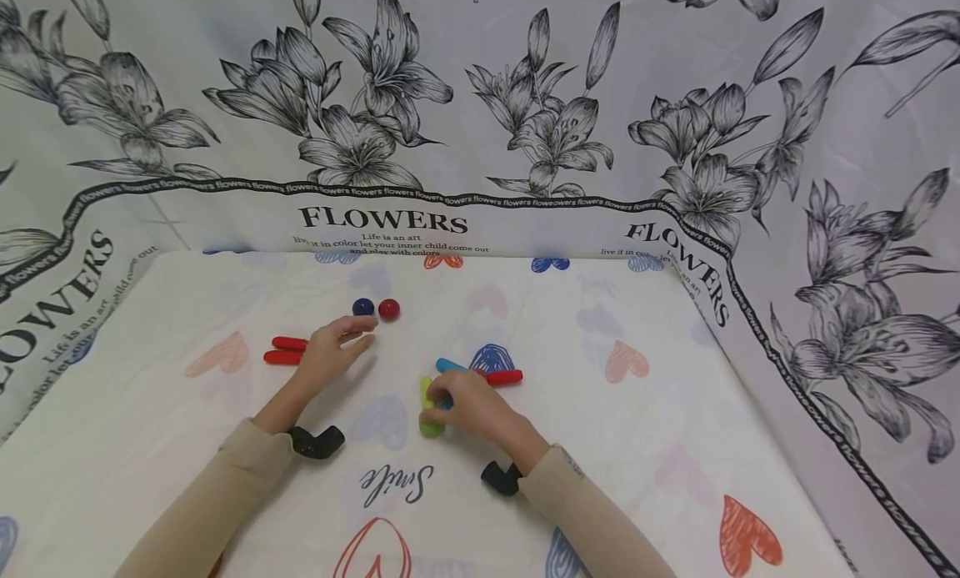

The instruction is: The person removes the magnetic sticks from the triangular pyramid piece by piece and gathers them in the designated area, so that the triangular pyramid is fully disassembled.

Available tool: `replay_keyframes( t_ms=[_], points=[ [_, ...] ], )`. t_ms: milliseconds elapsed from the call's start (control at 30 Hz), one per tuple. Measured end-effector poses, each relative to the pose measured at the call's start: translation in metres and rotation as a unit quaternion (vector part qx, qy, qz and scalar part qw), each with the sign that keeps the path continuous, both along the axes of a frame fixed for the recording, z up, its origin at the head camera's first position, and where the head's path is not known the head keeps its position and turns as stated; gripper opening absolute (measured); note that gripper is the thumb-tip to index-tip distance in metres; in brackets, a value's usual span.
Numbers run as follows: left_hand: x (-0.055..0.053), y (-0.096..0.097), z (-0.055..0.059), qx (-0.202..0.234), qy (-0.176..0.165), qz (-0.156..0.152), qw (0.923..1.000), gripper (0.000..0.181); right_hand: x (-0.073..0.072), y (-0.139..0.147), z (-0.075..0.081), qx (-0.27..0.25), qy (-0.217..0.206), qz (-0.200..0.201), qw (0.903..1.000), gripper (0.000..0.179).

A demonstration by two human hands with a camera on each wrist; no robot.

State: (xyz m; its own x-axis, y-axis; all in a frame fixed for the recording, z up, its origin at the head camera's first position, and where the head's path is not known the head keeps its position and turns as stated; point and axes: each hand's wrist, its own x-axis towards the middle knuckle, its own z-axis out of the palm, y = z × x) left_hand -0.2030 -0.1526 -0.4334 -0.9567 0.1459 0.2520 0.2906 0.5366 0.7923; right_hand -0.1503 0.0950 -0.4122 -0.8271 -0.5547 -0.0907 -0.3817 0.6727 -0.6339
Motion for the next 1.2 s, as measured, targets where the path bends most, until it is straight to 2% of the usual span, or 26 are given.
replay_keyframes(
  t_ms=[200, 333, 400, 500, 633, 767, 1033, 1200],
  points=[
    [0.011, 0.008, 0.001, -0.014, -0.021, -0.052, 0.9983, 0.03, -0.002, 0.004, 0.0, 0.012, 0.015, 0.031, 0.9993, 0.029],
    [0.018, 0.013, 0.001, -0.041, -0.038, -0.103, 0.9931, 0.028, -0.002, 0.007, 0.002, 0.011, 0.007, 0.048, 0.9987, 0.027],
    [0.021, 0.016, 0.001, -0.06, -0.045, -0.138, 0.9876, 0.028, -0.003, 0.008, 0.003, 0.006, 0.006, 0.057, 0.9983, 0.026],
    [0.023, 0.019, -0.002, -0.089, -0.037, -0.193, 0.9765, 0.028, -0.004, 0.01, 0.002, -0.002, 0.007, 0.07, 0.9975, 0.025],
    [0.024, 0.024, -0.006, -0.104, -0.032, -0.248, 0.9627, 0.031, -0.006, 0.012, -0.001, -0.013, 0.017, 0.084, 0.9963, 0.025],
    [0.024, 0.029, -0.008, -0.115, -0.032, -0.273, 0.9547, 0.035, -0.009, 0.013, -0.005, -0.02, 0.025, 0.092, 0.9953, 0.025],
    [0.021, 0.04, -0.008, -0.125, -0.021, -0.301, 0.9451, 0.037, -0.01, 0.014, -0.007, -0.026, 0.022, 0.093, 0.9951, 0.025],
    [0.021, 0.044, -0.008, -0.141, -0.018, -0.305, 0.9418, 0.036, -0.009, 0.013, -0.007, -0.028, 0.026, 0.095, 0.9948, 0.025]
  ],
)
